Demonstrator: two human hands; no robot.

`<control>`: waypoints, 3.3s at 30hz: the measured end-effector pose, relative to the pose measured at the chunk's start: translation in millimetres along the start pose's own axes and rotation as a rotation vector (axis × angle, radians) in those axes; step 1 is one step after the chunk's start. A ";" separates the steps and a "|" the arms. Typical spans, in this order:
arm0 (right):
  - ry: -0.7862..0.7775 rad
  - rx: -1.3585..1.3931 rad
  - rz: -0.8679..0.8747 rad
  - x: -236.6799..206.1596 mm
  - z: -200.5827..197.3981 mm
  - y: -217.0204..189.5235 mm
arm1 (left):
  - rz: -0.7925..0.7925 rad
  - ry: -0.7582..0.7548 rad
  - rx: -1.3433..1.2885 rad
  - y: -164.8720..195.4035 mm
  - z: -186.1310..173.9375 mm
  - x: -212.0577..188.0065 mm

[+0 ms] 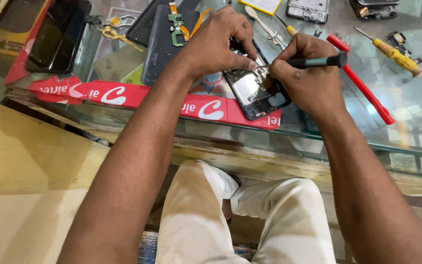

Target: The person uses a screwdriver to remove screws from a smartphone's internal components and then uses a plastic spudger to pry and separate the motherboard from the phone chassis. The motherboard is lifted out and held for further work.

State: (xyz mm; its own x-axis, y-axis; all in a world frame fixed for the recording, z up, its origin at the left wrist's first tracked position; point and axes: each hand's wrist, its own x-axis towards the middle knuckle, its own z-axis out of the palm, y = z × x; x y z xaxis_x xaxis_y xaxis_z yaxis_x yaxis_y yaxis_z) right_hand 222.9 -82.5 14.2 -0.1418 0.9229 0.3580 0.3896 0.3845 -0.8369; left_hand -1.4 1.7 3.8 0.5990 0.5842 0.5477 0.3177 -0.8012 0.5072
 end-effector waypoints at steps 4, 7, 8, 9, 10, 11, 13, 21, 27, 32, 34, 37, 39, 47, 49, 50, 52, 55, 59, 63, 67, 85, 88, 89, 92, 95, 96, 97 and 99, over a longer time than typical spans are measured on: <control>-0.023 0.079 0.006 -1.4 -1.6 0.7 | -0.007 0.025 0.018 -1.4 2.2 -2.1; -0.061 0.174 -0.023 -2.0 -2.6 -0.3 | -0.002 0.017 0.014 -1.9 1.5 -1.7; -0.075 0.148 -0.029 -2.2 -2.4 -0.8 | -0.013 0.010 0.000 -2.0 1.3 -1.8; -0.088 0.121 -0.035 -2.3 -2.1 -1.5 | -0.022 0.003 -0.016 -1.9 1.2 -1.7; -0.070 0.122 -0.013 -1.9 -1.8 -2.0 | -0.010 0.010 -0.005 -2.0 1.3 -0.8; -0.053 0.125 0.008 -1.7 -0.6 -2.5 | 0.001 0.016 0.006 -2.0 1.1 -0.3; -0.021 0.107 0.034 -1.7 1.4 -3.4 | -0.010 0.016 0.006 -1.6 0.8 -0.6; -0.074 0.140 0.010 -0.4 -1.8 -2.3 | -0.029 0.012 -0.015 1.9 1.0 0.0; 0.000 0.092 0.031 -1.5 0.0 0.4 | -0.039 0.018 -0.025 2.1 0.6 0.0; -0.045 0.043 -0.012 -1.0 -2.2 -0.9 | -0.058 0.026 -0.008 3.9 1.4 -0.4; -0.048 0.045 -0.009 -0.9 -2.0 -0.8 | -0.055 0.035 -0.012 4.5 1.8 -1.2; -0.009 0.059 0.006 -0.6 -0.8 0.9 | -0.060 0.022 -0.018 4.0 1.1 -1.5; 0.005 0.063 0.040 -0.6 -1.1 2.2 | -0.048 0.007 -0.016 2.8 0.2 -0.8; -0.022 0.064 0.000 -0.7 -2.3 2.0 | -0.023 0.029 -0.022 1.1 1.4 -1.6; 0.012 0.029 0.009 -0.8 -0.6 2.3 | -0.032 0.027 -0.024 0.7 1.0 -1.9; 0.030 0.003 0.009 -0.7 -0.3 2.8 | -0.029 0.031 -0.027 0.3 0.8 -1.4; 0.057 -0.023 0.009 -0.8 -0.8 4.0 | -0.029 0.026 -0.025 -0.2 1.2 -0.7; 0.040 0.041 0.006 0.1 -1.7 6.3 | -0.022 0.010 -0.013 -1.1 0.6 0.5; -0.052 0.141 -0.004 0.4 -2.3 7.9 | -0.011 0.020 -0.024 -0.7 0.8 -0.4; 0.048 -0.065 -0.077 -0.2 -1.5 6.0 | -0.031 0.034 -0.021 1.3 1.5 -2.1; -0.053 0.130 0.009 -1.4 -2.3 1.2 | -0.047 0.022 -0.032 2.5 0.7 -1.8; -0.075 0.142 0.036 -1.5 -1.8 -3.7 | -0.026 0.012 -0.021 1.7 0.1 -2.2; -0.056 0.041 -0.002 -0.8 -2.0 -2.9 | -0.030 0.024 -0.044 1.6 0.7 -1.9; -0.041 0.046 0.009 -0.8 -1.4 -2.3 | -0.006 0.032 -0.036 1.8 0.9 -2.1; -0.035 0.091 0.010 0.3 -1.7 -0.5 | 0.000 0.031 -0.026 1.4 0.4 -1.6; -0.057 0.079 -0.012 -1.0 -2.6 0.6 | -0.022 0.019 -0.038 2.0 0.9 -1.9; -0.067 0.063 -0.025 -0.7 -2.8 0.7 | -0.027 0.018 -0.040 2.0 0.6 -1.7; -0.055 0.072 -0.020 -0.7 -2.3 0.7 | -0.023 0.024 -0.044 2.2 0.5 -2.2; -0.028 0.091 -0.008 -0.3 -0.6 0.8 | -0.013 0.035 -0.053 2.3 0.7 -2.8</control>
State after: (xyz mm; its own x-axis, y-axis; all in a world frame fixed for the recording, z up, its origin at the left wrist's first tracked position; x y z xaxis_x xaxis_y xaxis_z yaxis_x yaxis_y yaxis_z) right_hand 223.8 -82.4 13.7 -0.1709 0.9193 0.3544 0.3044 0.3914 -0.8684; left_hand -1.7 -1.8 3.0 0.5686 0.5997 0.5630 0.2858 -0.7859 0.5484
